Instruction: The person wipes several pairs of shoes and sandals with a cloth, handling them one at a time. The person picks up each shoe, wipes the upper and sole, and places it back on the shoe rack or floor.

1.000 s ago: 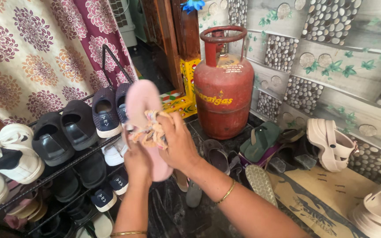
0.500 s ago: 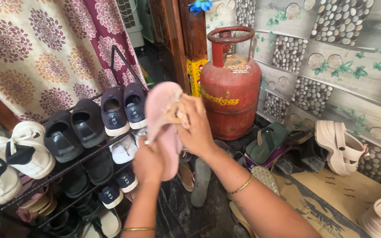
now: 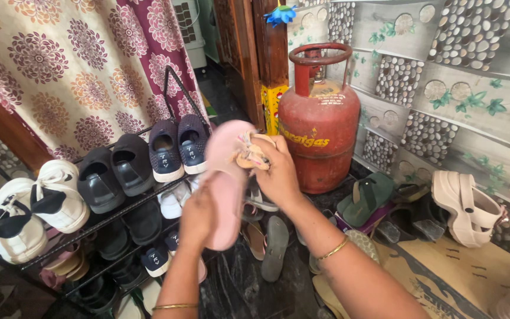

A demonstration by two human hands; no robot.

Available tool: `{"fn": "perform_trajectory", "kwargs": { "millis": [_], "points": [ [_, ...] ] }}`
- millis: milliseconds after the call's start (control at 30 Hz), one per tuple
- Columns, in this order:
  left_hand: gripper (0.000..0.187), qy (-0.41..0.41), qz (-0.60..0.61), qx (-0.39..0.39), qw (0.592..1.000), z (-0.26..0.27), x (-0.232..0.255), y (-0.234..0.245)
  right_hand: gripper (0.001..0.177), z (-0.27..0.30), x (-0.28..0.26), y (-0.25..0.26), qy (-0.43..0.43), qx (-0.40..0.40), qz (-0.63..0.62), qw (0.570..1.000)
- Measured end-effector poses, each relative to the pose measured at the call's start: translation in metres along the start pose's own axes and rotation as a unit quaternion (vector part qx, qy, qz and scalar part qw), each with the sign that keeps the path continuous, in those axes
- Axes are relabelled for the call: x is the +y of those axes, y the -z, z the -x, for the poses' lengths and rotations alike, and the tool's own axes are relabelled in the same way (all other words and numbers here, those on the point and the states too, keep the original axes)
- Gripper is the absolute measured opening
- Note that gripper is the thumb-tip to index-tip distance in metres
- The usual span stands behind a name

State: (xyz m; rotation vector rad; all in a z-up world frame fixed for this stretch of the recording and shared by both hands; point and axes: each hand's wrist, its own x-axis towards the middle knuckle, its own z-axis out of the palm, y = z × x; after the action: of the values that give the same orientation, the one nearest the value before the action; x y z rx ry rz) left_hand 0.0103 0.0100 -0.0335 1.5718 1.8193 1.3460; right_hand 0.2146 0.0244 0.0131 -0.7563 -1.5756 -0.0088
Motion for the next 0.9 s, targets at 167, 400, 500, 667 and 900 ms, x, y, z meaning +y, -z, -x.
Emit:
{"fn": "perform_trajectory", "kwargs": {
  "millis": [167,400,500,667,900],
  "points": [
    [0.042,-0.042,-0.059,-0.071,0.995,0.029,0.025,-0.01,0.045,0.003,0.038,0.012,-0.092,0.082,0.097,0.988],
    [0.041,-0.016,-0.064,-0.063,0.996,0.039,0.024,-0.021,0.04,0.011,0.079,0.01,-0.16,0.194,0.108,0.962],
    [0.046,0.016,-0.044,-0.028,0.999,0.033,0.014,-0.025,0.027,0.009,0.085,0.008,-0.207,0.17,0.048,0.962],
    [0.059,0.087,0.124,0.024,0.988,0.02,0.011,-0.022,0.034,0.012,0.066,0.013,-0.44,-0.16,-0.264,0.844],
    [0.07,-0.052,0.242,-0.064,0.967,0.054,0.05,-0.002,0.032,0.017,0.033,0.001,-0.282,-0.215,-0.229,0.907]
  ]
}}
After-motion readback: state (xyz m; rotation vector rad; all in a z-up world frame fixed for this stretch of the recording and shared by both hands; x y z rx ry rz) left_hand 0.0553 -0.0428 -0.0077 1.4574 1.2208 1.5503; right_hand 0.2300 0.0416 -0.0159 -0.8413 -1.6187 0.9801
